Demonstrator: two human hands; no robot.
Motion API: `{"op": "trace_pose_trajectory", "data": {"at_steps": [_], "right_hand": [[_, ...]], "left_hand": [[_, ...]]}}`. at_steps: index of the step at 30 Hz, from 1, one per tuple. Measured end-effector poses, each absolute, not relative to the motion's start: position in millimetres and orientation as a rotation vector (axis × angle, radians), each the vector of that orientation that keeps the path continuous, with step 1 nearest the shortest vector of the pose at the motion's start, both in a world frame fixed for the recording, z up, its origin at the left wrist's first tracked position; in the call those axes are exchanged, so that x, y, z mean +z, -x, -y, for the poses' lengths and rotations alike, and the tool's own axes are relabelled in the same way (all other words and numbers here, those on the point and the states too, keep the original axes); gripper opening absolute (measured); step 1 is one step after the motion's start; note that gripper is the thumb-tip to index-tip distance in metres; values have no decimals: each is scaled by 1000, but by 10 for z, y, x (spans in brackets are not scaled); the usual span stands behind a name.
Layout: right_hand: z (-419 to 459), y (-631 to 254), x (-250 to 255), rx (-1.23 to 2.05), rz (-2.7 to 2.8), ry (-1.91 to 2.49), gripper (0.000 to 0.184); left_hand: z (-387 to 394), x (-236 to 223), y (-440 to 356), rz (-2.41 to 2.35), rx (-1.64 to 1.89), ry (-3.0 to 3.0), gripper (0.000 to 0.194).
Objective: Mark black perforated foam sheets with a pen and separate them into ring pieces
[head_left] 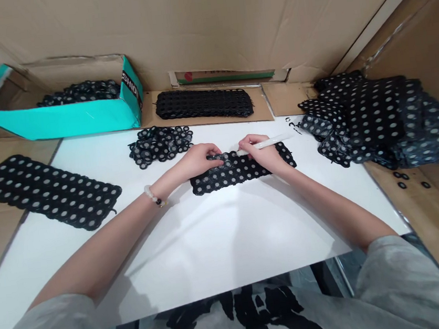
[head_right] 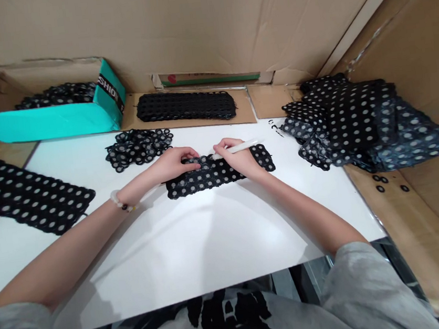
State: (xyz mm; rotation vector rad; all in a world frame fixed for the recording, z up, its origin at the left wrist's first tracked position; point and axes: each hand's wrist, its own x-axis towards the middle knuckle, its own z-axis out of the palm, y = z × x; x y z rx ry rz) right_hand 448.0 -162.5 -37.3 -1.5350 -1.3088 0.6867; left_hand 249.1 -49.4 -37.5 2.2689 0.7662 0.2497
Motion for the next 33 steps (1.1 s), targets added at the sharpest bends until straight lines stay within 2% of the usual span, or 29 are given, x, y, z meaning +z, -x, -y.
{"op": "trace_pose_trajectory", "data": {"at_steps": [6,14,25,33], "right_hand": [[1627,-4352,-432,890,1134,1513,35],[1625,-4339,-445,927,1223,1528,21],[1623,-4352,-428,913,1306,1584,18],[1638,-4180,-388,676,1395,1720,9]], "left_hand": [[518,-338,-2459,-920,205,-2370,28],[467,-387,-2459,-855,248,-2269,21],[390,-369,-2440,-814,119,-2016,32],[399,-283,-2416,-749,7,-1930,35]]}}
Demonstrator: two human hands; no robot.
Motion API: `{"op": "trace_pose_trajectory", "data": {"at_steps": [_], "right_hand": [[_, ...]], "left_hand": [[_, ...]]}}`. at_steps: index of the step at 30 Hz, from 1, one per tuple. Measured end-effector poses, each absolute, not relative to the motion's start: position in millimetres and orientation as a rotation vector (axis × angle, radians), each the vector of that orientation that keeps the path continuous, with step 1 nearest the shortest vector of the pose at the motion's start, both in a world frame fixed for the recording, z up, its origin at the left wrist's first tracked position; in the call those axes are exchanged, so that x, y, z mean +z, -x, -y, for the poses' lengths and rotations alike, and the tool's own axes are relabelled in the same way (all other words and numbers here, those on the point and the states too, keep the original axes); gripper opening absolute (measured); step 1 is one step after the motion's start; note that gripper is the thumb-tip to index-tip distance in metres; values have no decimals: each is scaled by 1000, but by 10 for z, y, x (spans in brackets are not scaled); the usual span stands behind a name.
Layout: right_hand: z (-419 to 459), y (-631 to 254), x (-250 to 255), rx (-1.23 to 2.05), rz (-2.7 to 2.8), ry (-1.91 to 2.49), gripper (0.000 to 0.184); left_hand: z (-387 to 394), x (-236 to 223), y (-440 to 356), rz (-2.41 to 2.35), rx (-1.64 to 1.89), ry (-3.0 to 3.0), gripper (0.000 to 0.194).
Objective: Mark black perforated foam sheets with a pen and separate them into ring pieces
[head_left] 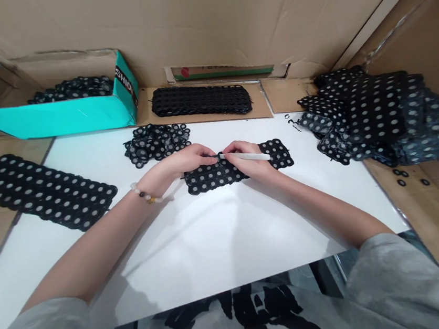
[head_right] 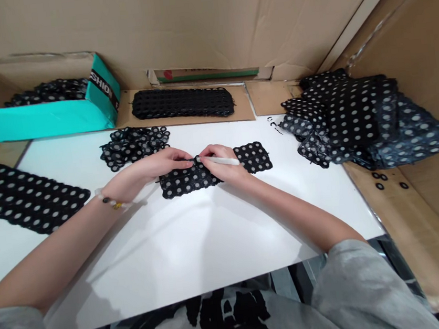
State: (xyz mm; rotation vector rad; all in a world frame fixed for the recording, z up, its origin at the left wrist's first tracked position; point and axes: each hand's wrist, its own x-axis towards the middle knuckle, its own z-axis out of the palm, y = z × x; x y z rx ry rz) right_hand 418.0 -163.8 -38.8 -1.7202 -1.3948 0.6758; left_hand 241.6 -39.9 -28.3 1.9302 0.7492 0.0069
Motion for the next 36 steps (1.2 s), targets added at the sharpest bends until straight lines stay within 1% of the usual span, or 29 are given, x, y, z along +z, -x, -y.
{"op": "trace_pose_trajectory", "data": {"at_steps": [3,6,8,12,18,25,28,34,36], "right_hand": [[1622,-4211,-423,632,1432,1677,7],[1612,-4281,-470,802,1382,1598,13],[1607,-4321,-498,872,1349,1546,15],[1596,-4357,-535,859,1388,1498,15],[1582,-4374,-555,853,1412,1465,15],[1580,-4392,-544,860,1445,1455,15],[1613,-4346,-528,793,1507,1486,13],[1658,-4172,-564,528,1646,1512,10],[1647,-4175,-554,511,1650,1536,10]], "left_hand": [[371,-268,-2406,-694,-41,-2025,40],[379,-271,-2413,-722,18,-2194,43],[403,-279,-2425,-752,57,-2282,43],[443,-300,-2438,-779,90,-2283,39],[452,-327,-2424,-778,203,-2098,69],[415,-348,-2438,-776,185,-1983,72],[405,-349,-2436,-793,186,-1899,74],[384,-288,-2413,-765,146,-1722,78],[361,-279,-2407,-741,140,-1742,78]]}}
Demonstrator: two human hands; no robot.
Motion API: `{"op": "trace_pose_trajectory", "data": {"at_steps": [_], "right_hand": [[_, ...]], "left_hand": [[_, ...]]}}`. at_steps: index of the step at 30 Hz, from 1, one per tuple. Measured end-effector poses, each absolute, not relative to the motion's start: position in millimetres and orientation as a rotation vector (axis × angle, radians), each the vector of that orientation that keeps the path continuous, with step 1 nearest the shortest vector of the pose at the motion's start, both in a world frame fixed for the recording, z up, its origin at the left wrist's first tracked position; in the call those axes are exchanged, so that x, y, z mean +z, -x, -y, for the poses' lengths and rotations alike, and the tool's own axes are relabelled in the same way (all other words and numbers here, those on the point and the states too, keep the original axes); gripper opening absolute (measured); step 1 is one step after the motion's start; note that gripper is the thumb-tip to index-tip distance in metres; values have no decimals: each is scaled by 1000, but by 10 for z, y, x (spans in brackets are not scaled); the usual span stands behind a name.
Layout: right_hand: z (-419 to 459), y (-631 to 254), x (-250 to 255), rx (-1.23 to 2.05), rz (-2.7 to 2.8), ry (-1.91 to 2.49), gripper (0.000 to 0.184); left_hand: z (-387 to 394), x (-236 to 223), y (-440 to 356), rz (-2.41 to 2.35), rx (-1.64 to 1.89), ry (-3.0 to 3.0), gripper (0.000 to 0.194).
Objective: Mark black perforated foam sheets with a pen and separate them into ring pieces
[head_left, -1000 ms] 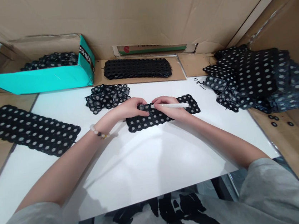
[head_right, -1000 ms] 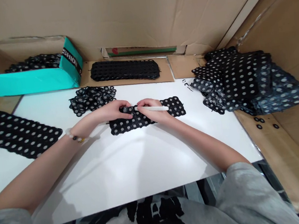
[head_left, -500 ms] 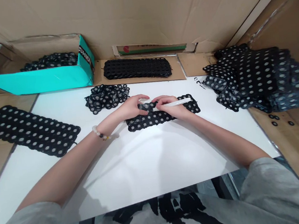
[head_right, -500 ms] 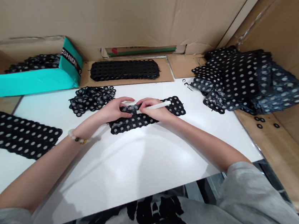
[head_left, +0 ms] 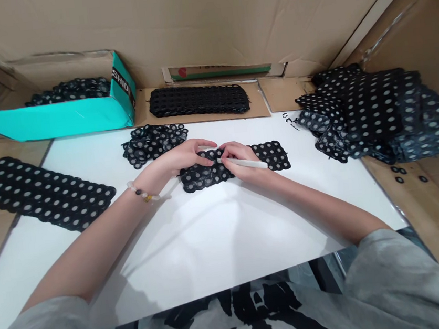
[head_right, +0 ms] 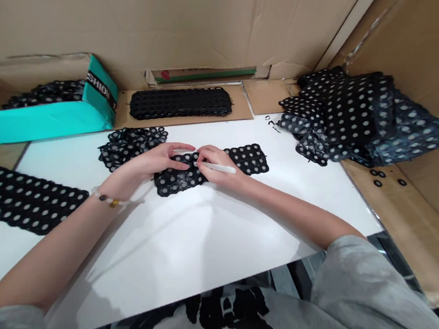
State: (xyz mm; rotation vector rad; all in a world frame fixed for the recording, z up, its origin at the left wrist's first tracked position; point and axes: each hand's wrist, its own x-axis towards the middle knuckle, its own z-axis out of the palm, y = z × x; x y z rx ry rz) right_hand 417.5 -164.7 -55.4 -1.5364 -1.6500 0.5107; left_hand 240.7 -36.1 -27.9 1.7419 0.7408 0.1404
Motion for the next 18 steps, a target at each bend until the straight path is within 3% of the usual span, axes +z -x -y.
{"op": "trace_pose_trajectory", "data": {"at_steps": [7,12,18], "right_hand": [[1613,-4520,-275,928,1534,1729,10],[1615,-4447,-252,1132,1269,1607,19],[1629,-4290,-413,995,1314,1608,21]], "left_hand": [[322,-351,-2394,-708,122,-1999,43],[316,-357,-2386,-625,119,-2113,39],[304,-314,-2377,-582,81,-2139,37]]}}
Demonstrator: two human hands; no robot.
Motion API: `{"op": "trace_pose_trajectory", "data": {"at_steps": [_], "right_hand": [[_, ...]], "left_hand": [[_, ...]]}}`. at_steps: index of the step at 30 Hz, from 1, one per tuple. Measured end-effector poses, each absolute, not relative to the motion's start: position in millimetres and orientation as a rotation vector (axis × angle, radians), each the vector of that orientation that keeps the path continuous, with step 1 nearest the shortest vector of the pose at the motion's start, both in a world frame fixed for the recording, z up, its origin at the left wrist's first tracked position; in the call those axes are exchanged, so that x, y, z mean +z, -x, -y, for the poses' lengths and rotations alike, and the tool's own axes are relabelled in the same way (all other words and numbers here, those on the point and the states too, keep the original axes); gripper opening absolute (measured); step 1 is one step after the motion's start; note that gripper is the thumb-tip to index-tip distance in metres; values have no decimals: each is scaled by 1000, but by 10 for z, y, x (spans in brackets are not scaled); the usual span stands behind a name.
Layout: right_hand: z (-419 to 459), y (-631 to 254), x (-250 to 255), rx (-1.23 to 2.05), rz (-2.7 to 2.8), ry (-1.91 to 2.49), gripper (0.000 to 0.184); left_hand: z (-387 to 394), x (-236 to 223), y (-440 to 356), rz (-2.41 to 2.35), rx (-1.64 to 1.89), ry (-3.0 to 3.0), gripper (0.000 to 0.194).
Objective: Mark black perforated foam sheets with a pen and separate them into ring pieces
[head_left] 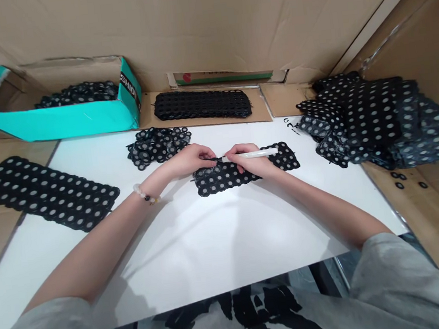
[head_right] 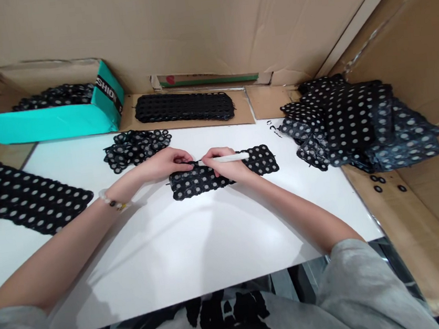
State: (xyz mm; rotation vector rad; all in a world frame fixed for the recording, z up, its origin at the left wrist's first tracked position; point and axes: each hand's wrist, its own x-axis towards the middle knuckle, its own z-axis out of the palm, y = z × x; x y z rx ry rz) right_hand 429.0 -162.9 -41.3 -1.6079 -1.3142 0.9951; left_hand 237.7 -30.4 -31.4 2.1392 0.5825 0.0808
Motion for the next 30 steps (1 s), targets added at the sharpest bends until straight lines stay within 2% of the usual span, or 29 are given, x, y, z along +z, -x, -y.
{"op": "trace_pose_trajectory", "data": {"at_steps": [8,13,17,21,25,30], "right_hand": [[1663,-4271,-410,936,1334,1651,19],[1683,-4160,-414,685,1447,1724,15],[1667,-4149,-452,602,1482,1738,18],[1657,-4202,-480,706,1418,1660,18],[1652,-4245,-498,872,1311,1566,17],[1632,-4246,-504,823,1365,1535,12]], "left_hand": [[344,-318,-2394,-669,69,-1983,42],[356,-263,-2371,-668,10,-1839,39],[378,-185,-2355,-623,-61,-1786,43],[376,-200,-2376,-676,-19,-1968,46],[355,-295,-2406,-735,75,-2118,39],[349,-342,-2402,-743,125,-2021,44]]}}
